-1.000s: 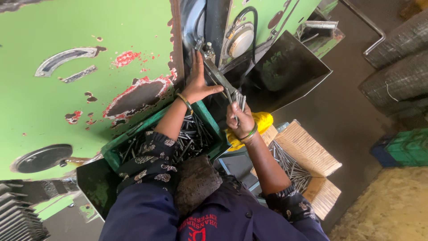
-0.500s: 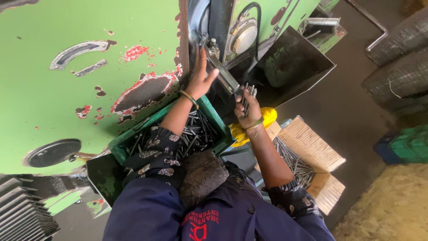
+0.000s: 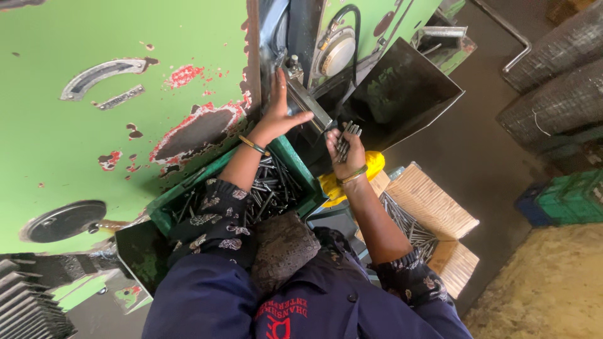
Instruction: The person repeatedly picks small metal rods from a cardboard box and grinds them against a rotating grinding wheel. After grinding, the rods are placed into a green plastic bin. The process is repeated continuously throughout the clip.
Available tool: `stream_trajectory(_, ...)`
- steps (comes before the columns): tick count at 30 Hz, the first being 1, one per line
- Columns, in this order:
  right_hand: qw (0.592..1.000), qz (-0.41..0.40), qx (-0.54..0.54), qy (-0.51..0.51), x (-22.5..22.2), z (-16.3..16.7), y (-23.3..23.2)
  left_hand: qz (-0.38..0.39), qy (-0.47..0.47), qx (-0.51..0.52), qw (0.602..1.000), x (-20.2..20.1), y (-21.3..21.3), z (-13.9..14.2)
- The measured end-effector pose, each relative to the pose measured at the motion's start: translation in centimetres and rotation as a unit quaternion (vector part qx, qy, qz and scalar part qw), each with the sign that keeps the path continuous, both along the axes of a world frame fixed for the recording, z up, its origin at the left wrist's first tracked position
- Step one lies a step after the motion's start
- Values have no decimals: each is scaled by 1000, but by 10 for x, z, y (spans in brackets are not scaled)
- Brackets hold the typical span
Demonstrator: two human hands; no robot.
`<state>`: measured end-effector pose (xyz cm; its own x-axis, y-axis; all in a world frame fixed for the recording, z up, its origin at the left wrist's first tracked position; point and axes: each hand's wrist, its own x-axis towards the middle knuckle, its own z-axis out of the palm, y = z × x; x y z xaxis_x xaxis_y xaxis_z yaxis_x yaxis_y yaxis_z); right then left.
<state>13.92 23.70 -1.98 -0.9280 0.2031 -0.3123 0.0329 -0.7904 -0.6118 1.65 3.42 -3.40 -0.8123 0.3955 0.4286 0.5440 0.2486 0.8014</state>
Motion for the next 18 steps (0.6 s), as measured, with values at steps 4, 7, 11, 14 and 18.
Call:
stream_trajectory(4,999,28,-8,21,-2,-5,4,-1,-1,17,1000,-4,-1,-6)
stream_trajectory(7,999,39,-15,20,0,-9,6,-5,-31,8,999,-4,-2,-8)
stream_trajectory(11,997,59,-10,56,4,-12,7,14,6,-4,1000,-4,-2,-10)
stream_trajectory(14,996,67,-17,53,5,-9,6,10,-3,23,1000,-4,-1,-15)
stream_trajectory(18,987,120,-24,104,16,2,2,42,46,23,998,-5,1,-19)
